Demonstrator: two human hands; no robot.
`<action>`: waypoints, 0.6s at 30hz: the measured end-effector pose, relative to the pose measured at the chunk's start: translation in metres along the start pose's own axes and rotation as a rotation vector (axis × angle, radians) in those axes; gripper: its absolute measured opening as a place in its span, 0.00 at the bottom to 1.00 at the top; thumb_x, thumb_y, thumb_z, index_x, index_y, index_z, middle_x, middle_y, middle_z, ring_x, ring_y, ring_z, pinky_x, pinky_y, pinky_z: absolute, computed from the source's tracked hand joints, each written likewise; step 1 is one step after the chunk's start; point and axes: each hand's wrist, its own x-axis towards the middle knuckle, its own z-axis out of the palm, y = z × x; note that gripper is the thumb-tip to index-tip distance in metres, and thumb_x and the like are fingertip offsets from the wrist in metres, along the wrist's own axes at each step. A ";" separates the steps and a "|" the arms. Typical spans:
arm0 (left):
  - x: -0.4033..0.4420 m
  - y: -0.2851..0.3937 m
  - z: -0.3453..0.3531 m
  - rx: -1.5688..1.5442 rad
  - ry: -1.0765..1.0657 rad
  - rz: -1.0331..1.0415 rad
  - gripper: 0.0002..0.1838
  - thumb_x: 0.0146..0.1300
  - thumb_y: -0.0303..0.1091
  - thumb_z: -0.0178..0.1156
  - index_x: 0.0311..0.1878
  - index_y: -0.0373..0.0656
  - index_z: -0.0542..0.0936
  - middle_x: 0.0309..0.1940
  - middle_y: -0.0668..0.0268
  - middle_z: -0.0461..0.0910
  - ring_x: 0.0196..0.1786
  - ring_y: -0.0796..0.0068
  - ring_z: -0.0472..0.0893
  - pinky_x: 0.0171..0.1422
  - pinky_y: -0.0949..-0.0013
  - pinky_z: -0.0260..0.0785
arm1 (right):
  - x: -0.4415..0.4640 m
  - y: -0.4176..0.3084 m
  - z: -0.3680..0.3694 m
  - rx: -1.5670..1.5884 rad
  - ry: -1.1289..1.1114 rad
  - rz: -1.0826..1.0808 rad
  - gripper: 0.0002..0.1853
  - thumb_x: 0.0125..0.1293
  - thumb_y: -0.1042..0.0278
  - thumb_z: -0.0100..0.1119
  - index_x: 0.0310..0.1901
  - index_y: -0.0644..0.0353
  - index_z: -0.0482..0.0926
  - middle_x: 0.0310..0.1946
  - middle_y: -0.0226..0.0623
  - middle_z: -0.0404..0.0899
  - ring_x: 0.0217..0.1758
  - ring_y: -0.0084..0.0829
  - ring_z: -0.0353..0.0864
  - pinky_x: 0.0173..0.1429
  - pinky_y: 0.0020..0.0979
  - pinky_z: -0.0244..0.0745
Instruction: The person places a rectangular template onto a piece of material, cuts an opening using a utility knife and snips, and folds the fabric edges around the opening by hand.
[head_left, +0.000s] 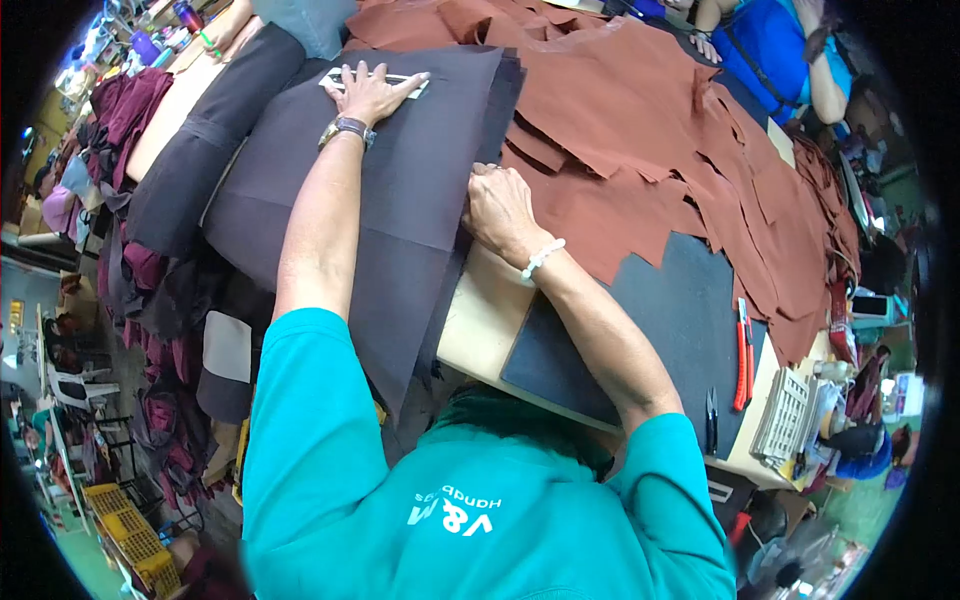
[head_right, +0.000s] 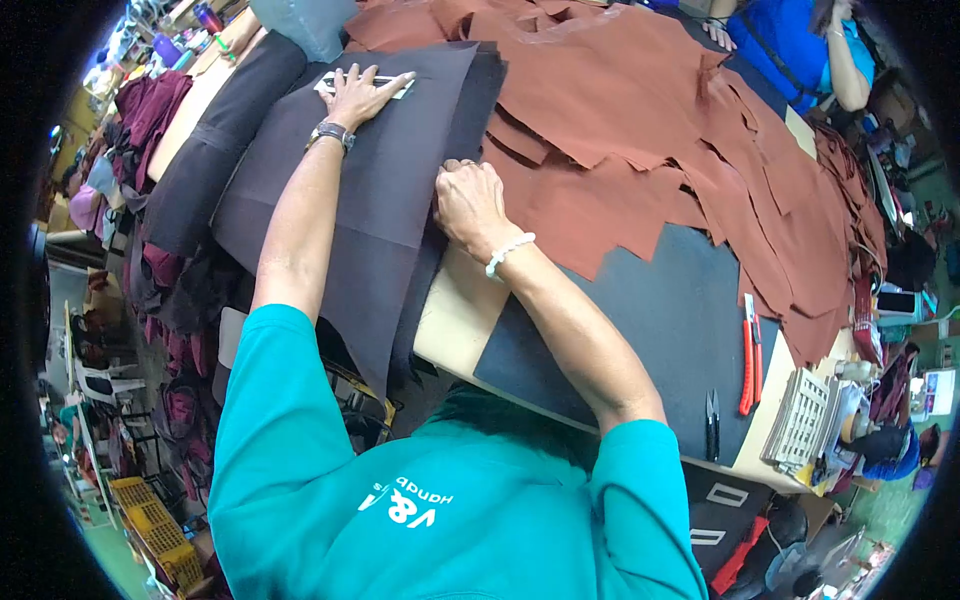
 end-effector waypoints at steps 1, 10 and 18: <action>0.001 0.001 -0.002 -0.007 -0.013 -0.009 0.54 0.45 0.82 0.43 0.69 0.51 0.62 0.72 0.53 0.50 0.74 0.46 0.43 0.71 0.33 0.29 | -0.003 0.002 -0.007 -0.031 0.003 0.003 0.08 0.47 0.70 0.58 0.28 0.64 0.78 0.32 0.43 0.79 0.39 0.41 0.80 0.44 0.38 0.72; 0.003 0.006 -0.005 0.039 -0.059 -0.051 0.55 0.45 0.82 0.41 0.68 0.50 0.64 0.72 0.56 0.52 0.75 0.51 0.43 0.72 0.35 0.27 | -0.055 0.062 -0.112 -0.193 0.199 -0.056 0.05 0.58 0.69 0.57 0.34 0.59 0.79 0.28 0.35 0.75 0.35 0.36 0.75 0.41 0.34 0.67; 0.005 0.008 -0.012 0.044 -0.163 -0.081 0.55 0.46 0.82 0.41 0.70 0.50 0.60 0.73 0.57 0.48 0.75 0.52 0.41 0.72 0.36 0.25 | -0.029 -0.009 -0.090 -0.077 0.235 -0.222 0.06 0.49 0.73 0.56 0.31 0.53 0.79 0.26 0.31 0.74 0.33 0.32 0.75 0.37 0.34 0.65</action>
